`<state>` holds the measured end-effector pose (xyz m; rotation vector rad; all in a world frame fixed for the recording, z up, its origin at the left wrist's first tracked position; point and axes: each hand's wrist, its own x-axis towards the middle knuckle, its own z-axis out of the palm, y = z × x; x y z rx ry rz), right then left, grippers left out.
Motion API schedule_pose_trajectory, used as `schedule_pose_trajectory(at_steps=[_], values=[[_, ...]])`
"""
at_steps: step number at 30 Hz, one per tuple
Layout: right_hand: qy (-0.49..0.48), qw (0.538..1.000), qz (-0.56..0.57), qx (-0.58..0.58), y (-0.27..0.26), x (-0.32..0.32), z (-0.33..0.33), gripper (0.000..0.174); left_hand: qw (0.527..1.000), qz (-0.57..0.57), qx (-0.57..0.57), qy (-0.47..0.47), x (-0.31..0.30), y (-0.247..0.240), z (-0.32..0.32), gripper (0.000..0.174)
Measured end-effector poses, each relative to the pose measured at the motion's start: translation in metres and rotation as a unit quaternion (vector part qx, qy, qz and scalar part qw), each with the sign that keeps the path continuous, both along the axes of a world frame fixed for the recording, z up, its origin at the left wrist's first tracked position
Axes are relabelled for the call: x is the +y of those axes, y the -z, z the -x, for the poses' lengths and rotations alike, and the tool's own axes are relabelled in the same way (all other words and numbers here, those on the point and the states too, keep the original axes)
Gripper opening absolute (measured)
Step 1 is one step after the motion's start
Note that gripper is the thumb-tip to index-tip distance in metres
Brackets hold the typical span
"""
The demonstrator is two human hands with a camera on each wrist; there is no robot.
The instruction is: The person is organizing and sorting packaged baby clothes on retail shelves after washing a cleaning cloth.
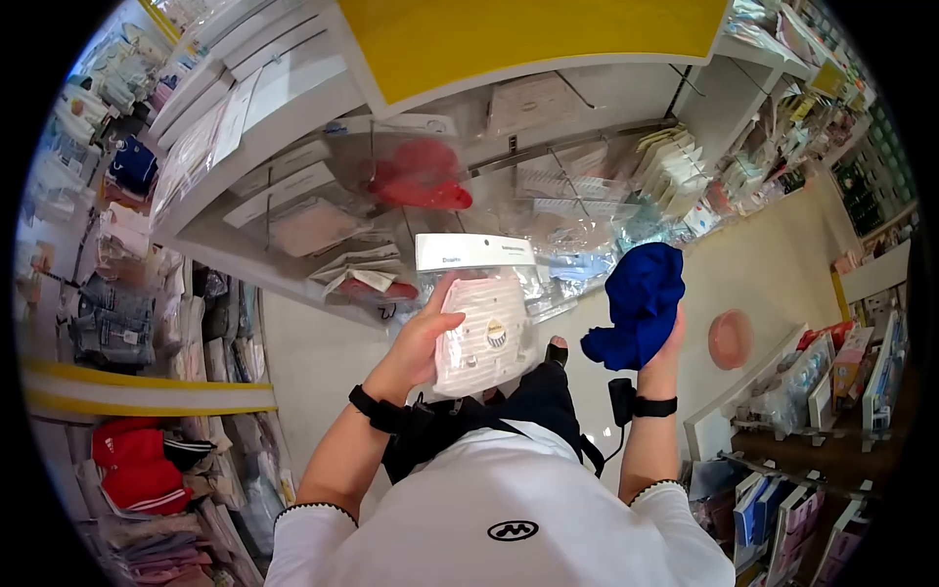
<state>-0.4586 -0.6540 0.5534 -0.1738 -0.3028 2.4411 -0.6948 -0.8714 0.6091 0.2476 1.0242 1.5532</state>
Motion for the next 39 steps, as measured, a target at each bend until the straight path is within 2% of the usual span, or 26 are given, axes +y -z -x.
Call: schedule_pose_trajectory(at_steps=[2, 4, 5, 6, 7, 8, 10, 12, 13, 14, 16, 18, 20, 22, 23, 24, 26, 27, 30, 31, 32, 33, 34, 36, 38, 39], values=[[0.002, 0.999, -0.001, -0.038, -0.005, -0.008, 0.002, 0.042, 1.000, -0.002, -0.001, 0.022, 0.000, 0.002, 0.000, 0.067], [0.025, 0.993, 0.023, -0.115, -0.031, -0.035, 0.020, 0.042, 0.994, 0.006, 0.072, 0.087, 0.005, 0.000, -0.007, 0.074], [0.037, 0.978, -0.103, -0.177, -0.044, -0.051, 0.032, 0.043, 0.986, 0.004, 0.115, 0.119, 0.007, 0.003, -0.013, 0.076], [0.049, 0.944, -0.229, -0.233, -0.055, -0.064, 0.049, 0.044, 0.975, -0.001, 0.162, 0.149, 0.011, 0.002, -0.017, 0.078], [0.126, 0.857, -0.416, -0.276, -0.049, -0.073, 0.070, 0.043, 0.952, 0.014, 0.248, 0.176, 0.013, 0.000, -0.023, 0.074], [0.199, 0.727, -0.581, -0.307, -0.042, -0.082, 0.089, 0.042, 0.932, 0.023, 0.289, 0.218, 0.017, 0.006, -0.025, 0.071], [0.258, 0.530, -0.710, -0.386, -0.061, -0.111, 0.104, 0.038, 0.889, 0.027, 0.328, 0.317, 0.026, 0.017, -0.025, 0.069], [0.254, 0.598, -0.665, -0.368, -0.056, -0.113, 0.109, 0.033, 0.904, 0.014, 0.318, 0.285, 0.019, 0.005, -0.026, 0.073], [0.251, 0.641, -0.618, -0.380, -0.049, -0.113, 0.111, 0.030, 0.897, 0.026, 0.375, 0.233, 0.010, -0.001, -0.031, 0.078], [0.242, 0.682, -0.569, -0.391, -0.040, -0.112, 0.112, 0.028, 0.884, -0.037, 0.416, 0.211, 0.007, 0.011, -0.029, 0.080], [0.242, 0.699, -0.541, -0.400, -0.015, -0.103, 0.111, 0.024, 0.885, -0.057, 0.395, 0.240, 0.005, 0.020, -0.026, 0.083], [0.209, 0.738, -0.490, -0.415, 0.016, -0.094, 0.110, 0.025, 0.907, -0.085, 0.324, 0.254, 0.004, 0.009, -0.032, 0.080], [0.070, 0.826, -0.396, -0.396, 0.027, -0.089, 0.101, 0.030, 0.917, -0.092, 0.286, 0.263, 0.001, 0.003, -0.031, 0.077], [-0.055, 0.862, -0.362, -0.352, 0.042, -0.083, 0.090, 0.032, 0.901, -0.121, 0.328, 0.256, -0.003, -0.017, -0.024, 0.073], [-0.118, 0.866, -0.313, -0.372, 0.037, -0.081, 0.080, 0.031, 0.892, -0.133, 0.348, 0.255, -0.007, -0.023, -0.020, 0.071], [-0.144, 0.866, -0.265, -0.399, 0.031, -0.076, 0.073, 0.031, 0.919, -0.123, 0.302, 0.220, -0.008, -0.014, -0.014, 0.068], [-0.188, 0.855, -0.242, -0.420, 0.053, -0.047, 0.048, 0.029, 0.961, -0.102, 0.206, 0.152, -0.008, 0.013, 0.002, 0.060], [-0.177, 0.863, -0.247, -0.403, 0.049, -0.034, 0.035, 0.027, 0.976, -0.077, 0.150, 0.136, -0.009, -0.025, 0.001, 0.054], [-0.134, 0.860, -0.282, -0.404, 0.002, -0.007, 0.014, 0.020, 0.986, -0.115, 0.049, 0.111, 0.003, -0.014, 0.014, 0.053], [-0.098, 0.858, -0.342, -0.372, -0.005, 0.004, 0.012, 0.028, 0.987, -0.114, 0.050, 0.106, 0.007, -0.012, 0.015, 0.052], [-0.114, 0.870, -0.351, -0.327, -0.031, 0.005, 0.015, 0.048, 0.987, -0.113, 0.052, 0.103, 0.012, -0.011, 0.016, 0.052], [-0.126, 0.845, -0.399, -0.333, -0.038, 0.016, 0.015, 0.067, 0.986, -0.115, 0.057, 0.109, 0.017, -0.012, 0.017, 0.052], [-0.105, 0.837, -0.440, -0.307, -0.051, 0.016, 0.022, 0.074, 0.983, -0.125, 0.046, 0.127, 0.021, -0.010, 0.018, 0.051], [-0.098, 0.826, -0.476, -0.286, -0.061, 0.024, 0.033, 0.079, 0.976, -0.152, 0.031, 0.152, 0.031, -0.009, 0.021, 0.050], [-0.113, 0.835, -0.465, -0.273, -0.077, 0.027, 0.043, 0.077, 0.977, -0.141, 0.025, 0.157, 0.043, -0.009, 0.022, 0.047], [-0.152, 0.838, -0.444, -0.279, -0.075, 0.035, 0.048, 0.075, 0.978, -0.128, 0.038, 0.159, 0.048, -0.004, 0.024, 0.047]])
